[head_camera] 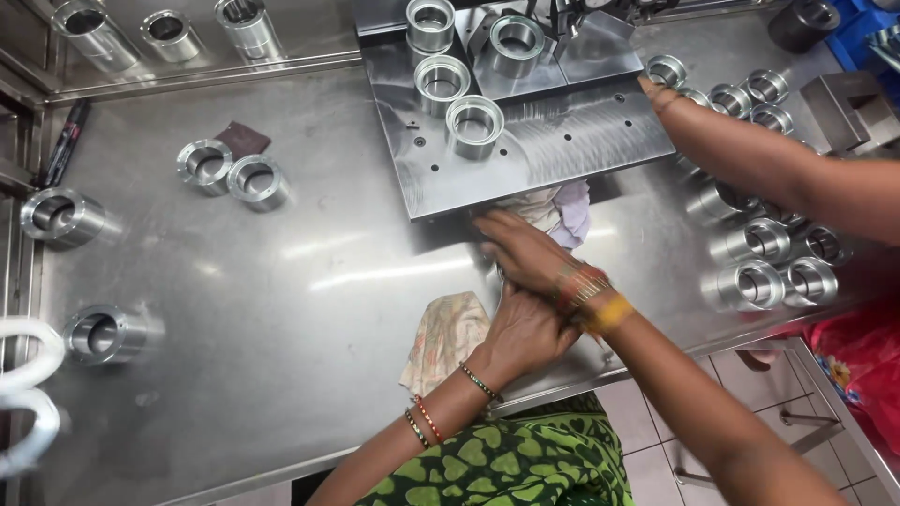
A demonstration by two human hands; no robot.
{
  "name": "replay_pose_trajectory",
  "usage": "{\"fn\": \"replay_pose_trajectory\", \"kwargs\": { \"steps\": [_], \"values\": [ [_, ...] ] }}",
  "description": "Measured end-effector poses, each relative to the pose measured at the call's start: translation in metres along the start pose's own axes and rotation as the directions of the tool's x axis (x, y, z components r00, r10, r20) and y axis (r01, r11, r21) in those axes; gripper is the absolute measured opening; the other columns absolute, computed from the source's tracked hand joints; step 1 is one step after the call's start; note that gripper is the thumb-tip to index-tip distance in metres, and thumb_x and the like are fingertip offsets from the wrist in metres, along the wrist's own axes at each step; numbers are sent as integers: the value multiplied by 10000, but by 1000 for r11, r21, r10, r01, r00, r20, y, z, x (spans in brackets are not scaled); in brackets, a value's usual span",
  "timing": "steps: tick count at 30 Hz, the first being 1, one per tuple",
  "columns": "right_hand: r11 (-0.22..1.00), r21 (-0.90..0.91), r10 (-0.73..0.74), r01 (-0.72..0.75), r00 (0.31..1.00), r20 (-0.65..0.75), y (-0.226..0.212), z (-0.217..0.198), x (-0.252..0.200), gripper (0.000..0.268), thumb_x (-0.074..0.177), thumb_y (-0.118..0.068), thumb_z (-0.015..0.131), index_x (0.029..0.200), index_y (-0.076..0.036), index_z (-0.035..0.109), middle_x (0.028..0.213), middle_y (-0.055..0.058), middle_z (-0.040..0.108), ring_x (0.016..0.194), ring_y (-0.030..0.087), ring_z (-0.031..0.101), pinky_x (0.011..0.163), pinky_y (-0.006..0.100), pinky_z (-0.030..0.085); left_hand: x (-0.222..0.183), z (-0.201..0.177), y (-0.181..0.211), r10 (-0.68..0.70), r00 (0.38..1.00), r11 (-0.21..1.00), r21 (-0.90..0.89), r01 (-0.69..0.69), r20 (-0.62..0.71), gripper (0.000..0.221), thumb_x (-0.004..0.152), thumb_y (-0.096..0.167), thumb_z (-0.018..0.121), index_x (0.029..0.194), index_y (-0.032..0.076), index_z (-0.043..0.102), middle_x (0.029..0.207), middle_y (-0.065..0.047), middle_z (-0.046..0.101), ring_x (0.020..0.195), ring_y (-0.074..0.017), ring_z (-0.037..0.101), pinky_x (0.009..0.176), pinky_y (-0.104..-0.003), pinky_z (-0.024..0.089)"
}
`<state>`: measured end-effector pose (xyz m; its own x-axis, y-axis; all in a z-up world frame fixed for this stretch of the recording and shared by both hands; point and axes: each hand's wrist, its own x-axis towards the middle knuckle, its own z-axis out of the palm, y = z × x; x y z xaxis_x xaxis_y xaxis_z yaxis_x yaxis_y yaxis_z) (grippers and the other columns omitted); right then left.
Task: The recorder cleans circular metal rings with a cloth and then performs quality inspection using a dual dial gauge fixture on a stainless steel table.
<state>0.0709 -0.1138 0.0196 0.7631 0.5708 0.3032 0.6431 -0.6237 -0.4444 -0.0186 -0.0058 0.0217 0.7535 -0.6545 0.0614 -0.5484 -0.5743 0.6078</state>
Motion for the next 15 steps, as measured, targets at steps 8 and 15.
{"fn": "replay_pose_trajectory", "kwargs": {
  "steps": [8,15],
  "values": [
    [886,-295,462,-359,747,479,114,62,70,619,992,-568,401,1350,-112,619,1364,195,602,1206,384,589,1022,450,440,-7,5,-2,88,975,995,66,-76,-202,471,965,497,535,1069,84,737,1373,-215,574,1430,-395,406,1192,-656,203],
    [924,-381,-43,37,999,-8,131,93,80,572,950,-458,507,1374,-90,620,1384,200,619,1236,368,597,1033,467,455,-8,8,-3,121,956,992,61,-109,-266,474,953,481,559,1150,87,733,1377,-222,548,1446,-412,377,1183,-661,198]
  ]
}}
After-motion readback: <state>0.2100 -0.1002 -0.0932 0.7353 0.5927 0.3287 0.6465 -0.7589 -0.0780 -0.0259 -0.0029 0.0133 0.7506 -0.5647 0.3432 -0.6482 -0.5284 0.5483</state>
